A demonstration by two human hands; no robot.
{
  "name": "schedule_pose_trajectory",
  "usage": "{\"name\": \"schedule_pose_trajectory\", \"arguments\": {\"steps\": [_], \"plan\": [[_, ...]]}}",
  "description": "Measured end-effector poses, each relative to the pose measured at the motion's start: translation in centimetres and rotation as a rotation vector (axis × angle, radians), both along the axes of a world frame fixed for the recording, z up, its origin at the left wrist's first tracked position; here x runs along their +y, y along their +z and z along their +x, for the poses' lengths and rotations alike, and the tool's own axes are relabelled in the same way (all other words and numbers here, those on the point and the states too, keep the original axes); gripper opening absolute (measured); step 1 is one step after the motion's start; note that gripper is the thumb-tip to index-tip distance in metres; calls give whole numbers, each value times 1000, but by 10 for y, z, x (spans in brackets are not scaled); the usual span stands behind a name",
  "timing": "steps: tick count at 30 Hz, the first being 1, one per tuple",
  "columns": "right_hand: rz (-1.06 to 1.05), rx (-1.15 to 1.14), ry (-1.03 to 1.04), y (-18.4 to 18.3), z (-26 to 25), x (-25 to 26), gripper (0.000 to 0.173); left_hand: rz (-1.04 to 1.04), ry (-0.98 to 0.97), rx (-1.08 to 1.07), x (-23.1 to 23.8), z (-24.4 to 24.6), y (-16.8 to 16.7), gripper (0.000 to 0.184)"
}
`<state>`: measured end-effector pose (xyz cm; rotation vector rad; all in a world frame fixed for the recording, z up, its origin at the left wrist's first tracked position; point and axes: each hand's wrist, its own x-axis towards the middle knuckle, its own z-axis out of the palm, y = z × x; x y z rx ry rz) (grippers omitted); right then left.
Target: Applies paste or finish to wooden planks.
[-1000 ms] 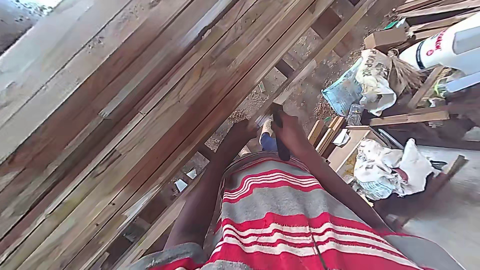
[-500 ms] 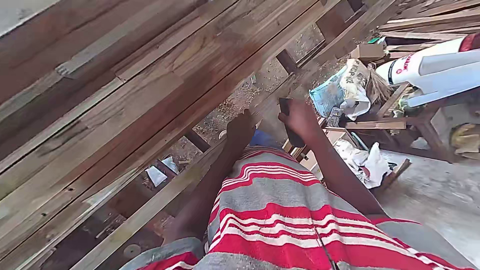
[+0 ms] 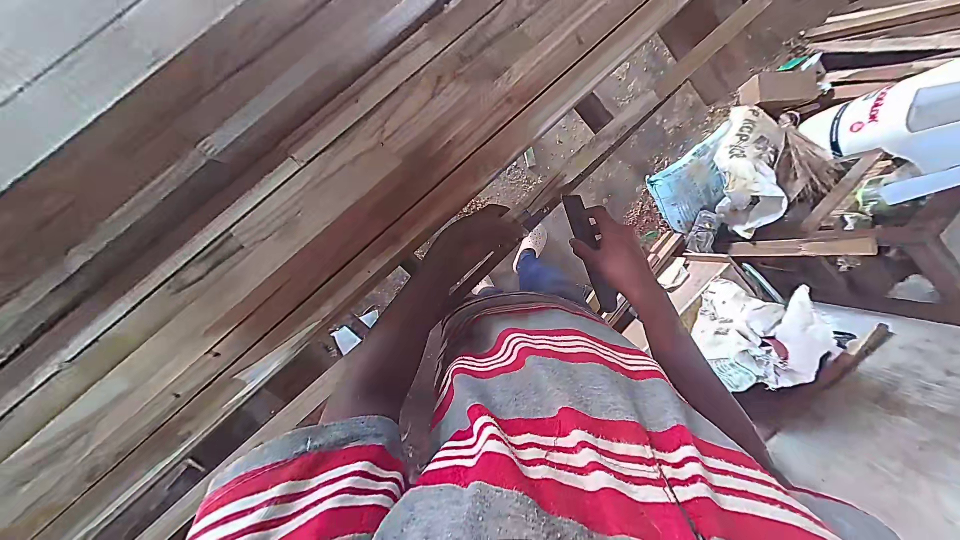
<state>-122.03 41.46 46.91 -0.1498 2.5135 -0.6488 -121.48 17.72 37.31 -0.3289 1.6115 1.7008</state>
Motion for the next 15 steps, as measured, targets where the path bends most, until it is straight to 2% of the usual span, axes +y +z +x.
{"name": "schedule_pose_trajectory", "arguments": {"steps": [2, 5, 10, 13, 15], "plan": [[-41, 40, -23, -8, 1, -5, 47, -11, -48, -28, -1, -3, 3, 24], [-79, 53, -45, -23, -8, -9, 53, -126, -120, -18, -5, -1, 1, 43], [-125, 106, -120, -27, -7, -6, 53, -325, -106, 137, -10, 17, 5, 51], [-124, 97, -195, -31, 1, 4, 55, -382, -157, 210, -7, 12, 6, 66], [-126, 87, -231, -35, 8, 13, 54, -414, -177, 232, -1, 1, 2, 68]]}}
